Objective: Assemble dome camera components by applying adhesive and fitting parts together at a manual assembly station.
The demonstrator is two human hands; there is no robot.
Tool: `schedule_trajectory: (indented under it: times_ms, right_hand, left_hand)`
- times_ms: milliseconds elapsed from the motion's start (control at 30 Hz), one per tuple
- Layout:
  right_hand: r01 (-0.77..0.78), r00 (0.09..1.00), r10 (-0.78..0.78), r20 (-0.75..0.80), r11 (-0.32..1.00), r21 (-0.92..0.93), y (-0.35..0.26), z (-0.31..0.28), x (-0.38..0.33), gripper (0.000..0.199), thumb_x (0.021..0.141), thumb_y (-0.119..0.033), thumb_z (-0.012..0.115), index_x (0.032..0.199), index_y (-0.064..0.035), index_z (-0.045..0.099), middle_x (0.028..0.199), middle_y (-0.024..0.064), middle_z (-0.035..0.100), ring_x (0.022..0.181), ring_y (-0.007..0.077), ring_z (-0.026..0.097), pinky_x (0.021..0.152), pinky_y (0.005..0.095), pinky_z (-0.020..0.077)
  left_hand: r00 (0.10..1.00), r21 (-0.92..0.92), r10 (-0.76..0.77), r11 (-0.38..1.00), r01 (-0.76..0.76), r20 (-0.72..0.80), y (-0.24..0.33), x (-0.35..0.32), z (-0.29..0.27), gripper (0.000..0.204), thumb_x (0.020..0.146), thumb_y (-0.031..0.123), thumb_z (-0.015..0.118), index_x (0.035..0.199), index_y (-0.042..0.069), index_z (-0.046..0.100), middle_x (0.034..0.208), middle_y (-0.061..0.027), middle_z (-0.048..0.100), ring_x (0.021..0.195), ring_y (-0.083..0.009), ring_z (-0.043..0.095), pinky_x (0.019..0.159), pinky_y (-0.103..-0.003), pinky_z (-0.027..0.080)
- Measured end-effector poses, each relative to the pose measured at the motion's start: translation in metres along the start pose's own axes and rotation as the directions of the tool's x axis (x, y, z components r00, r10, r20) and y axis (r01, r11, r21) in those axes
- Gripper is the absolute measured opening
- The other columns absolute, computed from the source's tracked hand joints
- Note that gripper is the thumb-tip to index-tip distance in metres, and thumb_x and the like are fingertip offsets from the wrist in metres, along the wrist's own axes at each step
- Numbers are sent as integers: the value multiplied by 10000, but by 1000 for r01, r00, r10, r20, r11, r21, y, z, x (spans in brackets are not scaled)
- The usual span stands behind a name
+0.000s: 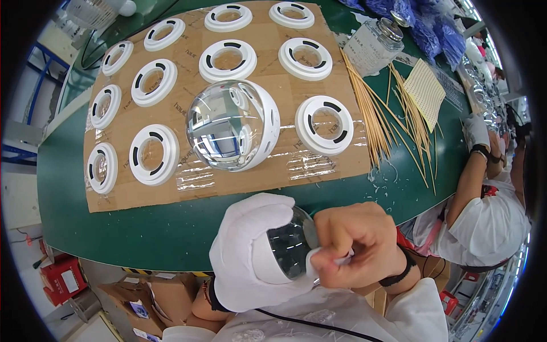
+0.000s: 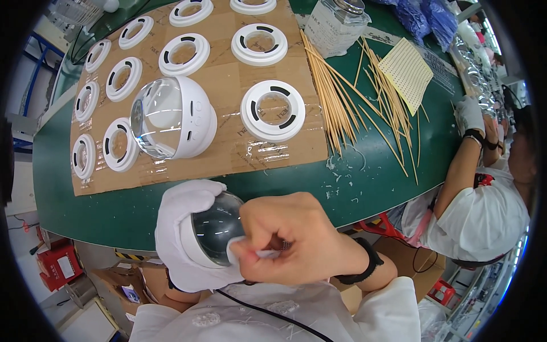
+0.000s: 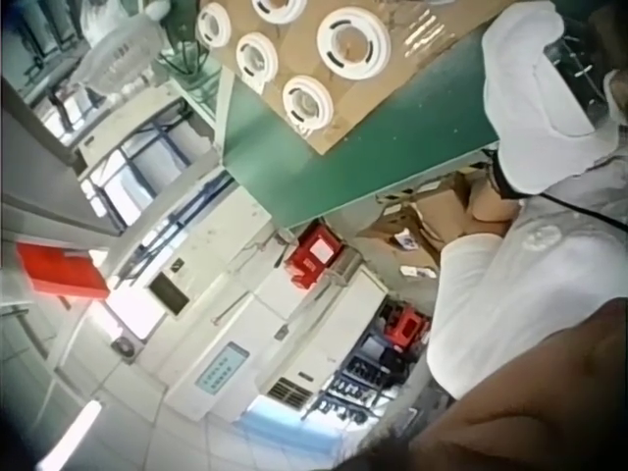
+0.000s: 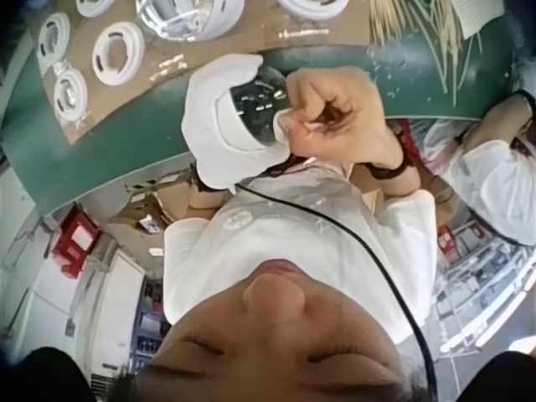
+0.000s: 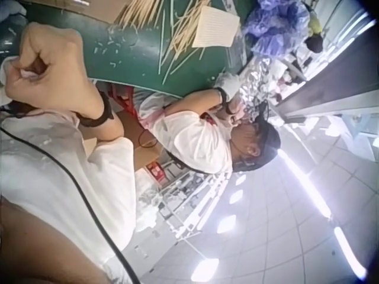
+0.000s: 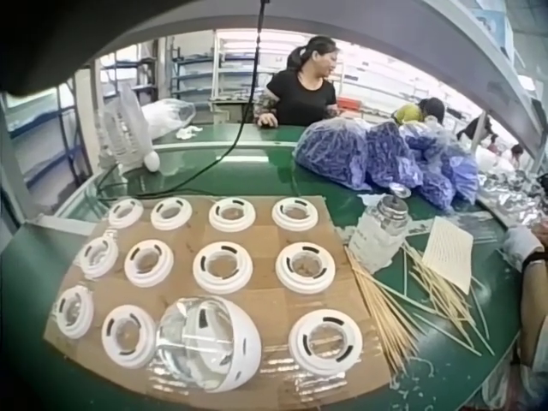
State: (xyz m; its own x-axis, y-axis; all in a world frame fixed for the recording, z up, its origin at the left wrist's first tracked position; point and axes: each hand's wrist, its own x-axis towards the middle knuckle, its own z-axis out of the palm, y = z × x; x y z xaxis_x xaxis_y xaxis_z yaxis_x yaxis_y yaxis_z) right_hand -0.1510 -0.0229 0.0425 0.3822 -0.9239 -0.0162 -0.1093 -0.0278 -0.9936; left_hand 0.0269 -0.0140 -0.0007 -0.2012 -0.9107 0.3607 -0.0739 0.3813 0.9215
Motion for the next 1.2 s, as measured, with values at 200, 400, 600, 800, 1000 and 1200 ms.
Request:
schedule_trajectory:
  times_ms: [200,400,600,800,1000,1200]
  right_hand:
    - [247,969,-245,29,958,-145,-5,6,-3,353,658,29,683,579,-68,353,534,22,434,458,145,375,430,242,281]
    - [269,963,-263,59,954,-135,1,2,-1,288,648,32,704,581,-62,440,526,28,441,442,176,413,415,248,295]
    - [105,992,-110,-66,992,-76,-7,9,-1,293,647,39,705,575,-70,443,526,28,441,449,181,410,413,264,287]
    - [371,928,-358,101,912,-174,0,6,-1,284,657,49,681,588,-76,436,524,21,435,435,159,382,408,256,264]
    - [97,987,-107,-118,992,-83,-1,8,-2,292,653,44,690,576,-87,440,528,19,451,442,169,390,401,261,273]
    - [191,970,-206,-127,974,-125,-3,15,-7,308,649,51,687,569,-83,420,523,25,446,444,160,384,407,247,277]
  left_hand:
    - [1000,-8,9,1000,-9,6,-2,-2,0,661,570,179,861,1118,12,532,1111,-207,567,946,-288,600,802,-330,493]
    - [1000,-2,-24,1000,24,-11,0,-3,1,653,582,198,862,1117,12,535,1117,-208,565,956,-296,597,804,-335,494]
    - [1000,27,22,999,-22,-7,-1,-4,1,649,584,205,861,1113,14,537,1101,-202,574,954,-319,596,810,-361,495]
    - [998,32,63,997,-64,16,1,1,0,618,601,203,844,1103,12,539,1075,-193,587,947,-337,596,799,-370,499]
    - [999,60,21,998,-19,-26,0,-1,2,586,612,203,831,1086,10,546,1078,-187,591,944,-337,598,803,-376,498]
    - [996,77,90,993,-91,15,3,1,0,599,604,201,834,1090,8,543,1078,-187,590,942,-338,598,791,-368,502]
